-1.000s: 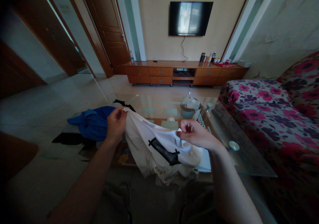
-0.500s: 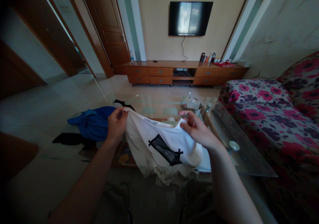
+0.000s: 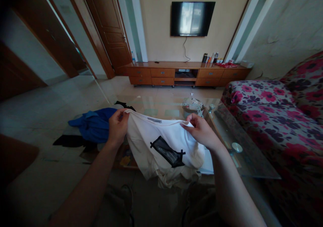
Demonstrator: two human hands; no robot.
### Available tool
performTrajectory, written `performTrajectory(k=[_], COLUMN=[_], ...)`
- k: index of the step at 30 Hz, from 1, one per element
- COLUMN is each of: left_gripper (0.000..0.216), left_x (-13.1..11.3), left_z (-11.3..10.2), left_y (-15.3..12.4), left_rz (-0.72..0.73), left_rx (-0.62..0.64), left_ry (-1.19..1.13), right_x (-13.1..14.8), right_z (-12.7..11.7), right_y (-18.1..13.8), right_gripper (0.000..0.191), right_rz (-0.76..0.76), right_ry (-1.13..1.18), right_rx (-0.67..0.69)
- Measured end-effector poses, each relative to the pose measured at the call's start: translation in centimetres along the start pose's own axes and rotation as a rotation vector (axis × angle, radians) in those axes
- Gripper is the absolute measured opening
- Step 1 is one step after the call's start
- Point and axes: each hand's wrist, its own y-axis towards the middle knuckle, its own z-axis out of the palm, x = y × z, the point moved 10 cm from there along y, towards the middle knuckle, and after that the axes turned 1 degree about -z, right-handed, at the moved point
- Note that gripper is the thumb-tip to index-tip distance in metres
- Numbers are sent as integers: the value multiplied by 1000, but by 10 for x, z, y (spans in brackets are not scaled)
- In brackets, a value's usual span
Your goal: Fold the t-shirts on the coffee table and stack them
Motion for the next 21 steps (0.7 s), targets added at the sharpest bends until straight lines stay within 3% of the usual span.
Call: performTrajectory(k=[7, 11, 21], left_gripper=[26, 26, 26], left_x=[0, 2, 3], left_z=[1, 1, 0], left_y=[-1, -1, -1], left_rz=[-10, -8, -16], left_rx=[2, 0, 4], left_ry=[3, -4, -1], right_x=[-8, -15, 5], right_z=[5, 1, 16], right_y=[-3, -3, -11], right_gripper=[39, 39, 39], right_rz=[76, 61, 117], right_ry=[-53, -93, 93], right_rx=[132, 86, 196])
